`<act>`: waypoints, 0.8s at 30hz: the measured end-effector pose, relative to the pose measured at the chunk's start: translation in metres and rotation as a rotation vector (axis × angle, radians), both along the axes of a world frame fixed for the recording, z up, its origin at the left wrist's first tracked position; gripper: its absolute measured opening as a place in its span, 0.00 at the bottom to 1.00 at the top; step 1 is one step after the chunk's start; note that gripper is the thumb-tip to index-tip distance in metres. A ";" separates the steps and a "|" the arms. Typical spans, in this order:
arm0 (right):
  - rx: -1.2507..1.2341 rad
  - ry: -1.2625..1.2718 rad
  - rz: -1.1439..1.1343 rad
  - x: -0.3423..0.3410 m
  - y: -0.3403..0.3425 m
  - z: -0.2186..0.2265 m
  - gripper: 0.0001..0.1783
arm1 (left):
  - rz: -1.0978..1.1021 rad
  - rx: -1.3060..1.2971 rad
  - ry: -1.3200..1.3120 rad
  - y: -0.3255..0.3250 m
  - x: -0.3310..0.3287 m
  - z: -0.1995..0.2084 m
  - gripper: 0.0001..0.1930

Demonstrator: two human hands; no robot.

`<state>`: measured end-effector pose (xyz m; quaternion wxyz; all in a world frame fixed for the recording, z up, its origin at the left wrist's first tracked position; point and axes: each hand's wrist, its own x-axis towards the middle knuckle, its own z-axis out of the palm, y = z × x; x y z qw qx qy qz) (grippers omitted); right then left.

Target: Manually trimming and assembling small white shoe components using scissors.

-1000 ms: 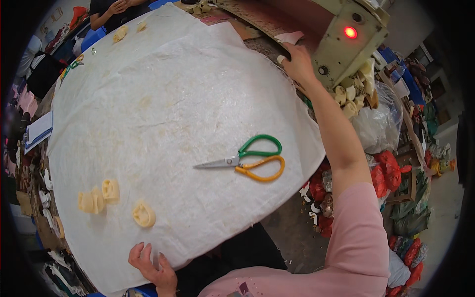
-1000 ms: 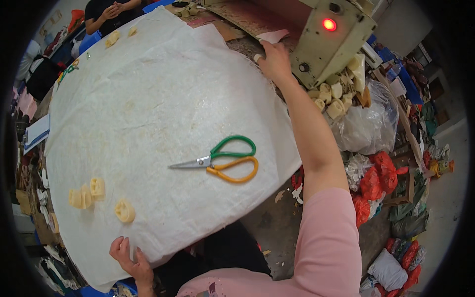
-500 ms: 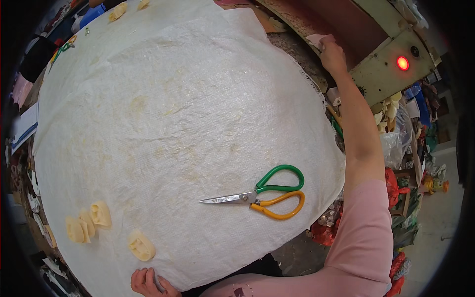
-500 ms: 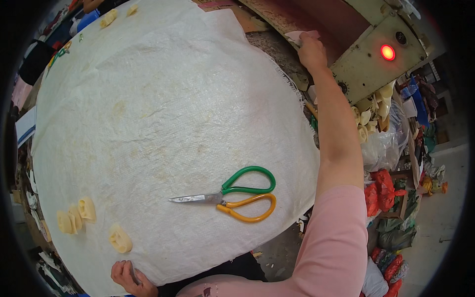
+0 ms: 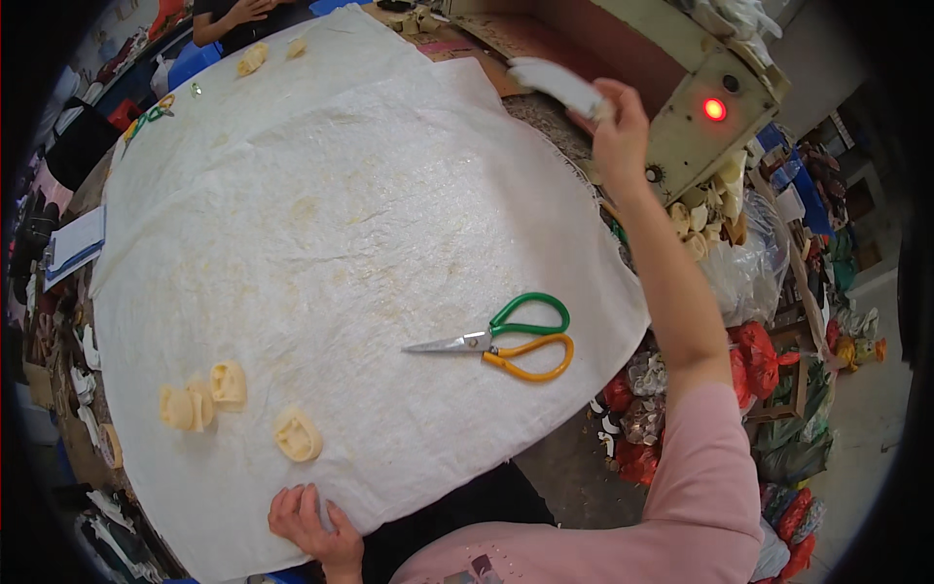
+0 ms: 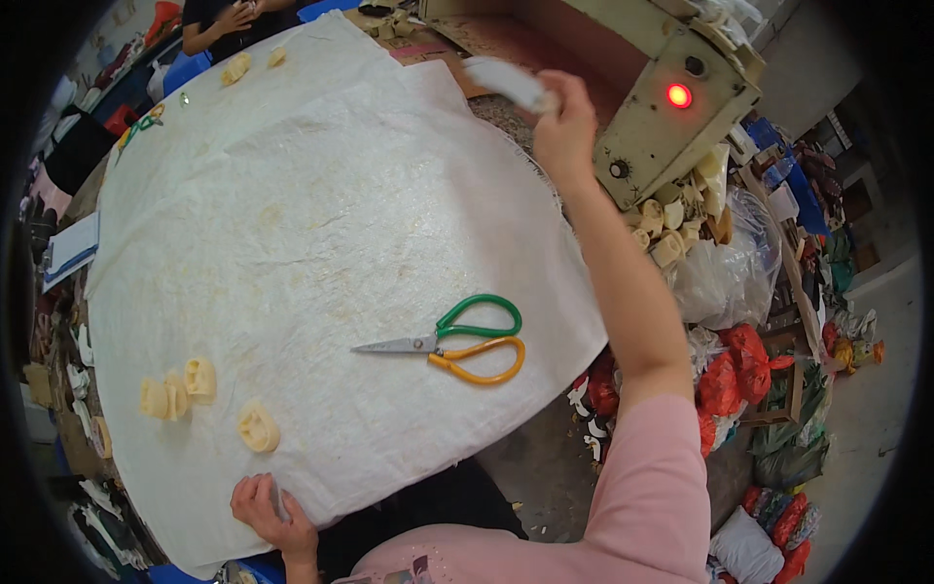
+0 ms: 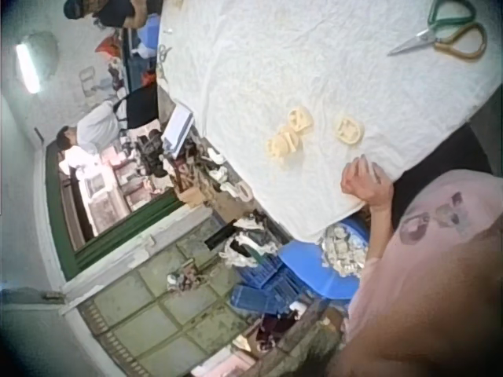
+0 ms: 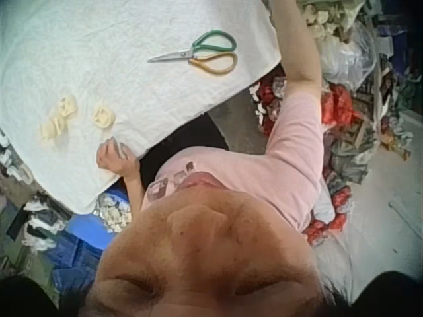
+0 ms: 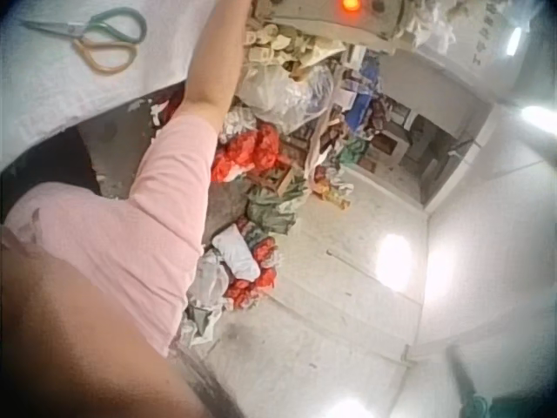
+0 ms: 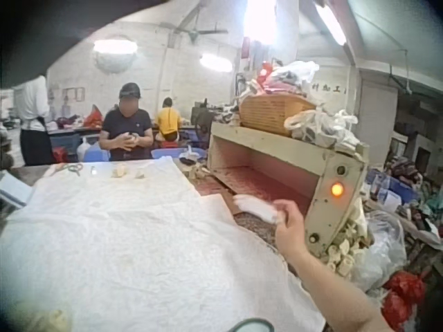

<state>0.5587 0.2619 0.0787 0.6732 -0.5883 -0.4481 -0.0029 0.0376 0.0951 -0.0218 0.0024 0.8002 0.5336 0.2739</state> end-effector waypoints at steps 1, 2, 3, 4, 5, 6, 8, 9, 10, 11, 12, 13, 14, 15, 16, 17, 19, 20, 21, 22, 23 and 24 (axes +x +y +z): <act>-0.047 0.058 0.132 -0.034 -0.015 0.001 0.16 | -0.011 0.020 -0.013 -0.002 -0.001 0.002 0.15; -0.096 0.113 0.258 -0.065 -0.034 0.000 0.16 | -0.027 0.038 -0.027 -0.002 -0.001 0.002 0.15; -0.086 0.131 0.376 -0.093 -0.051 -0.003 0.16 | -0.049 0.034 -0.061 -0.002 -0.003 0.002 0.15; -0.081 0.144 0.493 -0.120 -0.070 -0.005 0.15 | -0.036 0.036 -0.058 -0.001 -0.002 0.002 0.15; -0.092 0.137 0.599 -0.151 -0.088 -0.006 0.15 | -0.074 0.044 -0.132 0.001 -0.003 0.003 0.16; -0.105 0.128 0.697 -0.179 -0.106 -0.006 0.14 | -0.120 0.051 -0.208 0.003 -0.005 0.006 0.17; -0.192 0.116 0.926 -0.226 -0.134 -0.005 0.13 | -0.033 -0.245 -0.694 -0.007 -0.008 0.027 0.19; -0.272 0.067 1.093 -0.246 -0.139 -0.008 0.15 | 0.035 -0.539 -1.197 -0.012 -0.011 0.033 0.21; -0.362 0.008 1.254 -0.262 -0.145 -0.009 0.16 | 0.068 -0.528 -1.200 -0.014 -0.015 0.037 0.21; -0.359 -0.019 1.335 -0.279 -0.152 -0.015 0.19 | 0.089 -0.575 -1.210 -0.014 -0.019 0.038 0.19; -0.356 -0.047 1.405 -0.291 -0.156 -0.025 0.22 | 0.099 -0.628 -1.223 -0.011 -0.021 0.037 0.18; -0.333 -0.188 1.450 -0.301 -0.158 -0.035 0.26 | 0.110 -0.677 -1.235 -0.009 -0.024 0.035 0.17; -0.336 -0.187 1.469 -0.306 -0.162 -0.041 0.26 | 0.114 -0.729 -1.248 -0.009 -0.027 0.033 0.17; -0.398 -0.367 1.329 -0.306 -0.166 -0.045 0.26 | 0.107 -0.781 -1.259 -0.009 -0.031 0.030 0.17; -0.455 -0.542 1.168 -0.303 -0.170 -0.048 0.25 | 0.104 -0.779 -1.262 -0.011 -0.035 0.025 0.17; -0.448 -0.526 1.135 -0.294 -0.169 -0.048 0.24 | 0.092 -0.553 -0.974 -0.012 -0.038 0.020 0.17; -0.452 -0.585 0.935 -0.268 -0.159 -0.044 0.24 | 0.051 -0.289 -0.652 -0.013 -0.032 0.022 0.18; -0.444 -0.639 0.768 -0.250 -0.153 -0.039 0.23 | 0.048 -0.239 -0.580 -0.016 -0.033 0.027 0.18; -0.426 -0.660 0.590 -0.232 -0.144 -0.033 0.22 | 0.083 -0.253 -0.557 -0.020 -0.040 0.022 0.18; -0.408 -0.682 0.408 -0.208 -0.132 -0.025 0.21 | 0.104 -0.234 -0.505 -0.021 -0.046 0.017 0.18; -0.345 -0.708 0.220 -0.170 -0.118 -0.021 0.20 | 0.104 -0.162 -0.419 -0.021 -0.045 0.018 0.16; -0.279 -0.732 0.040 -0.128 -0.106 -0.013 0.19 | 0.117 -0.168 -0.248 -0.020 -0.044 0.021 0.16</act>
